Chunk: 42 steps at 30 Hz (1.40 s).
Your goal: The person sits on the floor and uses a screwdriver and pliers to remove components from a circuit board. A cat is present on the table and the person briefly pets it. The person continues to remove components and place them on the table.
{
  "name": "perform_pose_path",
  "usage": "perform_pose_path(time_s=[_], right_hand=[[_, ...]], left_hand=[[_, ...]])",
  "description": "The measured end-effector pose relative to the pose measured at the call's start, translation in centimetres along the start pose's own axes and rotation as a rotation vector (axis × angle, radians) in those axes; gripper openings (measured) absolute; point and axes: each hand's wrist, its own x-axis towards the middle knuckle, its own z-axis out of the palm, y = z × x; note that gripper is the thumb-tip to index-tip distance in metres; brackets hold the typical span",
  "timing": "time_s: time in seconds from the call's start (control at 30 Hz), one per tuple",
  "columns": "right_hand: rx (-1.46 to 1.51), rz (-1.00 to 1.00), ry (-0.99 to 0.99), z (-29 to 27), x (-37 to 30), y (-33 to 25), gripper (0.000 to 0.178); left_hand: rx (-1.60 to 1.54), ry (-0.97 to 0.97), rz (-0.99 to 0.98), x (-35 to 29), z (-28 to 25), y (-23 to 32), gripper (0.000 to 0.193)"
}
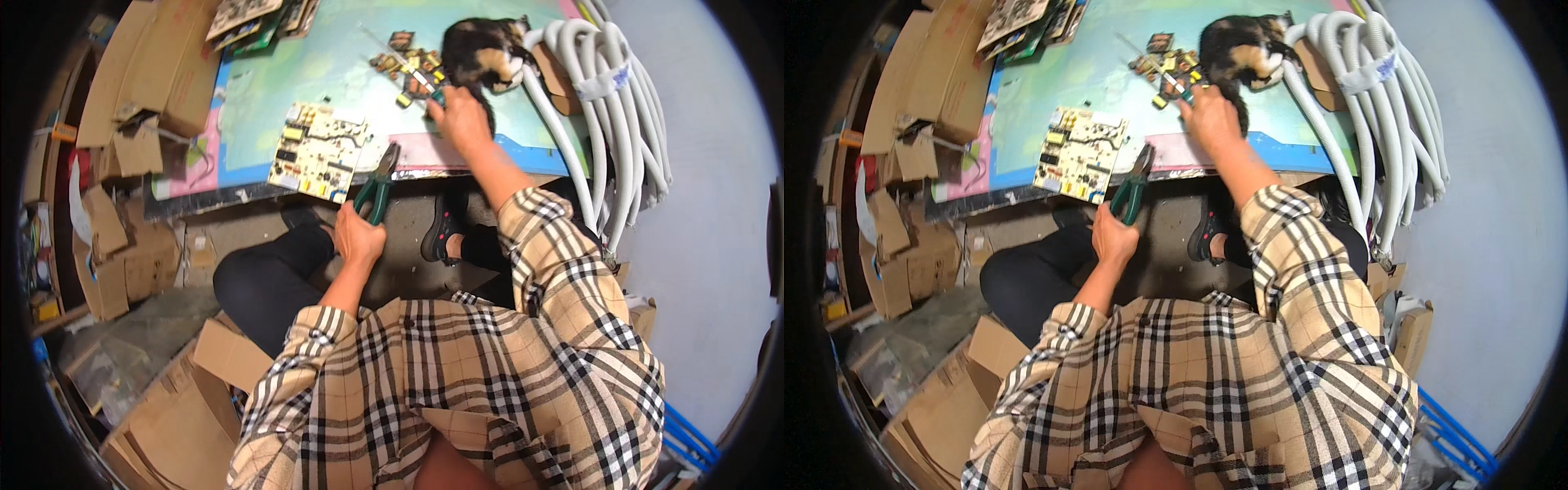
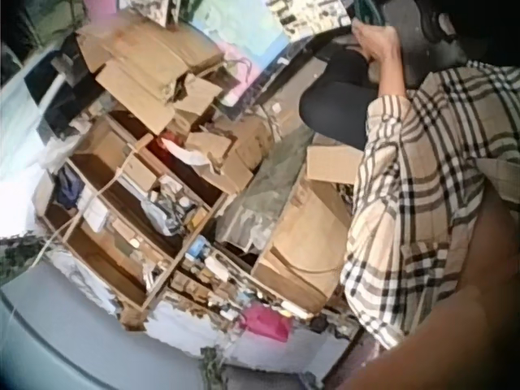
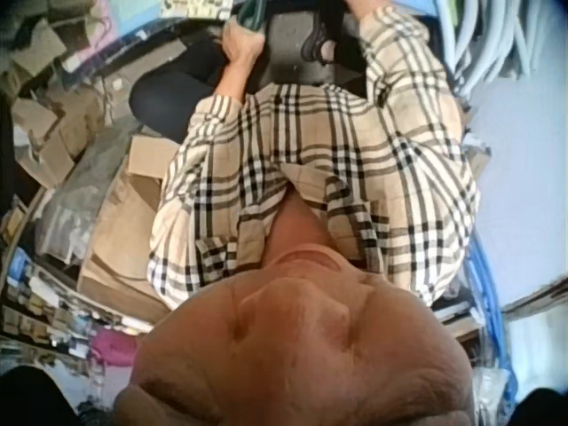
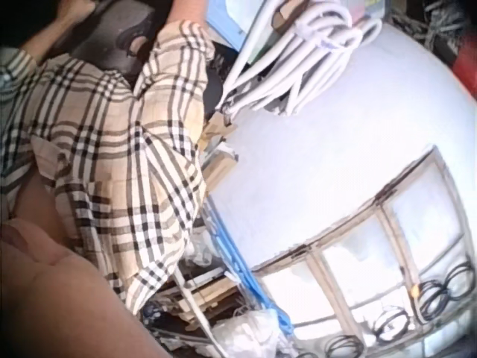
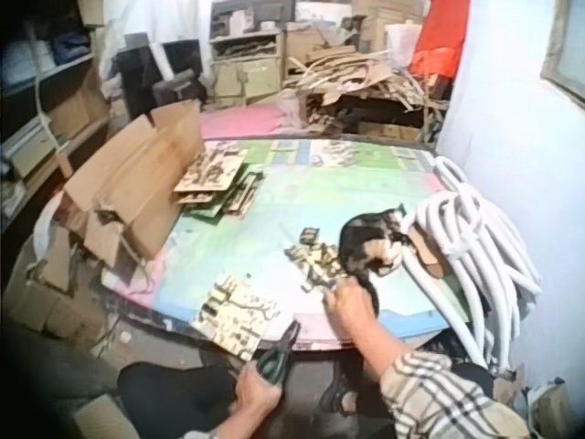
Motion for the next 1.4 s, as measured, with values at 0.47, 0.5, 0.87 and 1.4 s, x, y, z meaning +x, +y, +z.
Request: perform_pose_path(time_s=[0.47, 0.5, 0.87, 1.4], right_hand=[[0.117, -0.156, -0.209, -1.8, -10.2, 3.6, 0.038], [0.153, -0.162, -0.185, -1.9, -10.2, 3.1, 0.038], [0.097, -0.097, -0.338, -1.0, -11.4, 2.9, 0.046], [-0.052, -0.17, -0.323, 0.6, -11.7, 7.1, 0.043]], left_hand=[[0.314, -0.018, 0.141, 0.4, 0.1, 1.2, 0.046], [0.322, -0.014, 0.14, 0.4, 0.2, 1.2, 0.046], [0.401, 0.01, 0.134, 0.3, 0.2, 0.7, 0.047], [0.388, 0.048, 0.169, 1.2, 1.2, 0.8, 0.046]])
